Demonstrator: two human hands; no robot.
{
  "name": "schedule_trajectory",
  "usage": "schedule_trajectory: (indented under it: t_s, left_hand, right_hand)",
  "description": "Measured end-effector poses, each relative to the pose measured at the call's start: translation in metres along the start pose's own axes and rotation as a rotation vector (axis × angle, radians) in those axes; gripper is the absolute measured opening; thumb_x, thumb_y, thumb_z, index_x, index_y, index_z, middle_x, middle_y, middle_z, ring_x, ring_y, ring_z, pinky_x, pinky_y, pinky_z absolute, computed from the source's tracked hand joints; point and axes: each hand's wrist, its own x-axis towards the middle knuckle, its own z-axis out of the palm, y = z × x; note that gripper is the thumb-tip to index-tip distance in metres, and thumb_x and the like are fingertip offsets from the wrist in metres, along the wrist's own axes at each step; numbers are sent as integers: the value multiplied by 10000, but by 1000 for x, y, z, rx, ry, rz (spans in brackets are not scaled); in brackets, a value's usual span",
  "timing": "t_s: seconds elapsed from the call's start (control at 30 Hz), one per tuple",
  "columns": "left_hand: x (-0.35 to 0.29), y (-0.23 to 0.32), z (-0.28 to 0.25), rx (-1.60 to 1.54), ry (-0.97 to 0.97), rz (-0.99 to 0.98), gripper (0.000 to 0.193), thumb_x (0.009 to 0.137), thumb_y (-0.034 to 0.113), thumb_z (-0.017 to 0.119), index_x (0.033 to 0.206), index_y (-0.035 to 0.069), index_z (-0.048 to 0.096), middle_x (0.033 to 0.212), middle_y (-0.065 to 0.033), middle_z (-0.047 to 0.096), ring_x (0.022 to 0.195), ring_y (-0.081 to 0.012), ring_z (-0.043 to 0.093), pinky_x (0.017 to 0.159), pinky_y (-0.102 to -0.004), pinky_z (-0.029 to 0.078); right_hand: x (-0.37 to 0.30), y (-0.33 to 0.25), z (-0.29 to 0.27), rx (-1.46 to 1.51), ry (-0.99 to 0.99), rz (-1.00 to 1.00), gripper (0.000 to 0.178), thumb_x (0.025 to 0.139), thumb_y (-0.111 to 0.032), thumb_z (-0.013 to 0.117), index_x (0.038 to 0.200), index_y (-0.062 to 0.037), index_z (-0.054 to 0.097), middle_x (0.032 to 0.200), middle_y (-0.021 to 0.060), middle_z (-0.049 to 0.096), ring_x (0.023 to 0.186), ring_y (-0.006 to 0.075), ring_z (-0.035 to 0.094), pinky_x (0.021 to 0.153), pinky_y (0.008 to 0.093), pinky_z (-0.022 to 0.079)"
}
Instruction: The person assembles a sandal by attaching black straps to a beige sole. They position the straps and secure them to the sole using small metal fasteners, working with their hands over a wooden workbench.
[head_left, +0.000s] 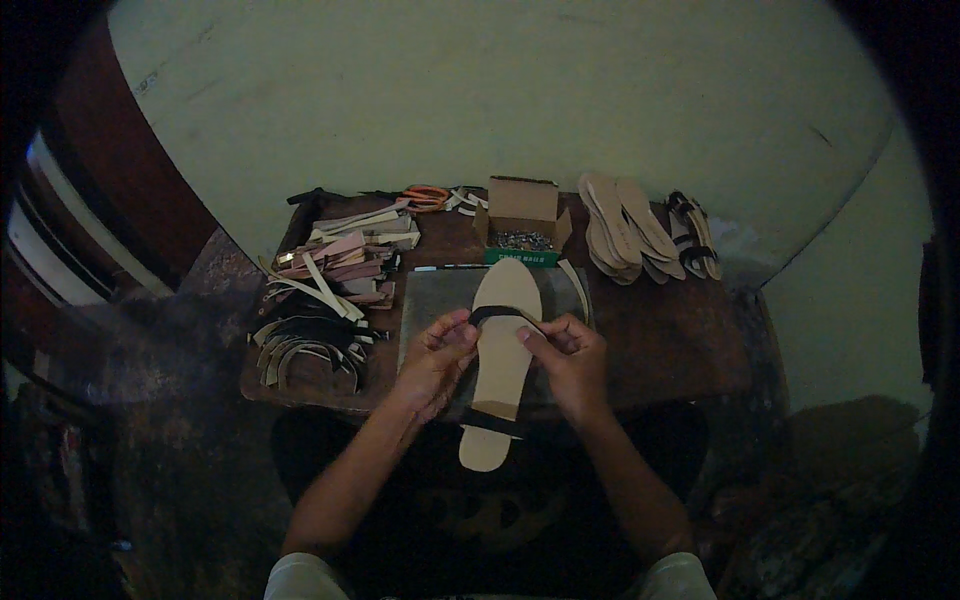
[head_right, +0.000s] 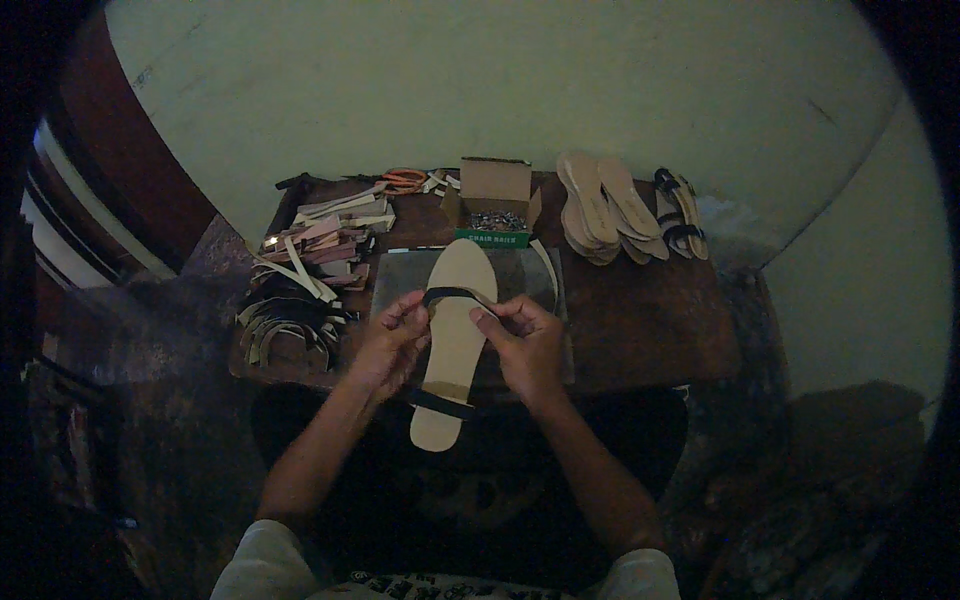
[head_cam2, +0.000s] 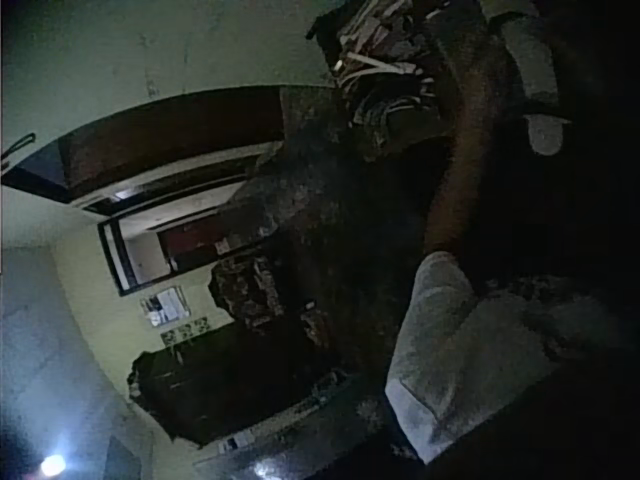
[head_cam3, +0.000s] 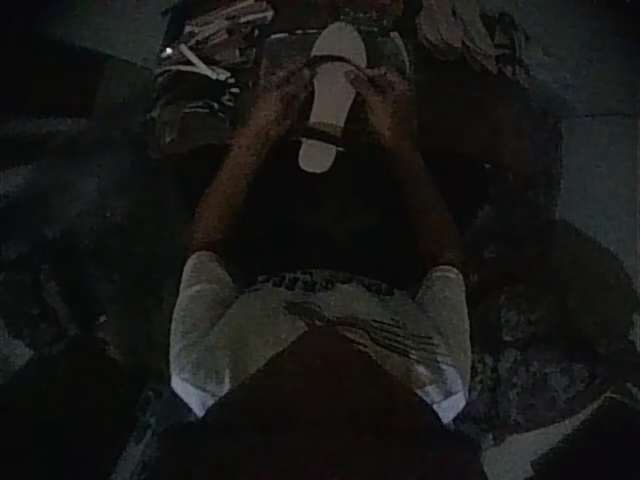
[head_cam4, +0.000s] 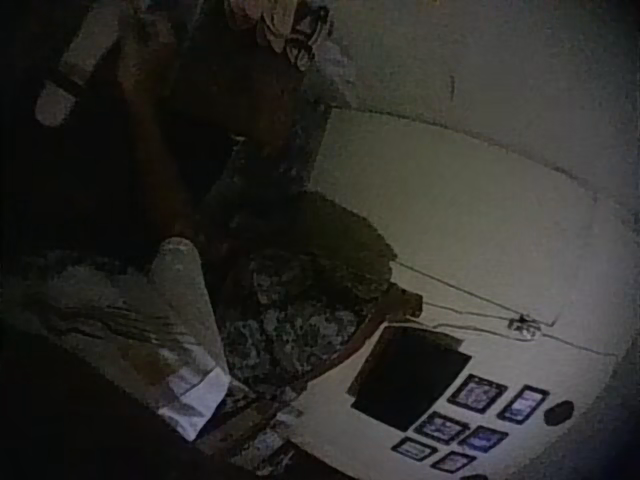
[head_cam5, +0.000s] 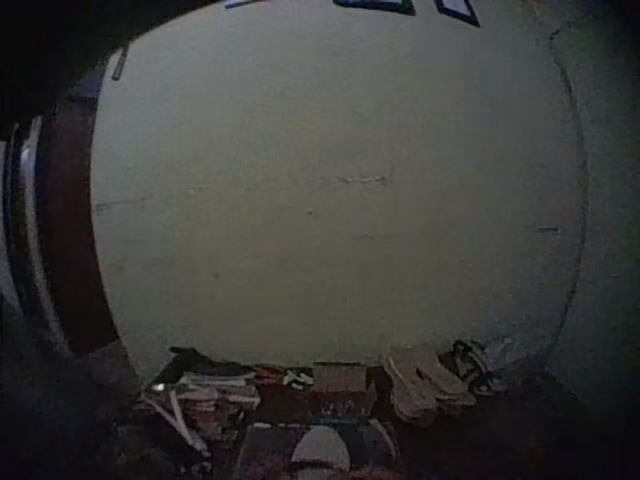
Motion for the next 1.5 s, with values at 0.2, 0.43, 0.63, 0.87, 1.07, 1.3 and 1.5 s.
schedule_trajectory:
  t_s: [0.2, 0.43, 0.63, 0.87, 1.07, 1.3, 1.5]
  left_hand:
    - [-2, -5, 9, 17, -39, 74, 390, 861, -4, 695, 1227, 14, 561, 1128, -111, 642, 1027, -192, 627, 926, -337, 520]
    - [-3, -3, 14, 60, -12, 68, 464, 823, -57, 703, 1253, 7, 543, 1181, -135, 623, 1052, -208, 626, 936, -340, 517]
    - [1, -5, 8, 2, -16, 21, 473, 827, -30, 710, 1264, 21, 535, 1180, -114, 614, 1046, -204, 630, 908, -328, 526]
    - [-5, 2, 17, 196, -41, 64, 456, 868, 13, 681, 1304, 17, 545, 1136, -103, 652, 1004, -177, 643, 856, -298, 535]
    - [-8, -3, 13, 495, -20, 244, 447, 882, 65, 688, 1311, 24, 569, 1103, -79, 676, 961, -131, 638, 835, -275, 519]
    - [-3, 2, 7, 454, 39, 155, 357, 913, 85, 650, 1261, 18, 603, 1067, -78, 684, 917, -140, 649, 807, -279, 520]
    - [1, 1, 0, 250, -19, 60, 342, 932, 60, 604, 1268, 6, 566, 1082, -89, 681, 941, -167, 655, 823, -286, 524]
  right_hand:
    - [-1, 0, -1, -25, 28, -63, 91, 844, -18, 726, 863, 15, 643, 894, 111, 708, 805, 117, 664, 710, 248, 526]
    - [-3, -1, 3, -112, 42, -105, 86, 834, 10, 726, 826, 7, 641, 881, 93, 710, 818, 103, 665, 741, 237, 529]
    - [-5, 5, 4, -126, 21, -170, 74, 844, 7, 708, 891, 19, 652, 890, 118, 712, 823, 123, 669, 709, 252, 528]
    - [-5, 17, 3, -109, -2, -179, 85, 824, 32, 712, 887, 17, 657, 873, 108, 708, 823, 128, 675, 695, 257, 534]
    - [-7, 18, 6, -221, -4, -292, 88, 808, 50, 715, 873, 18, 667, 841, 81, 669, 804, 122, 662, 687, 255, 529]
    - [-9, 12, 8, -195, -15, -225, 93, 811, 48, 716, 890, 13, 681, 838, 79, 660, 796, 123, 660, 693, 256, 527]
    - [-5, 22, 5, -244, -33, -268, 83, 830, 40, 708, 901, 27, 668, 868, 85, 683, 803, 116, 663, 708, 246, 543]
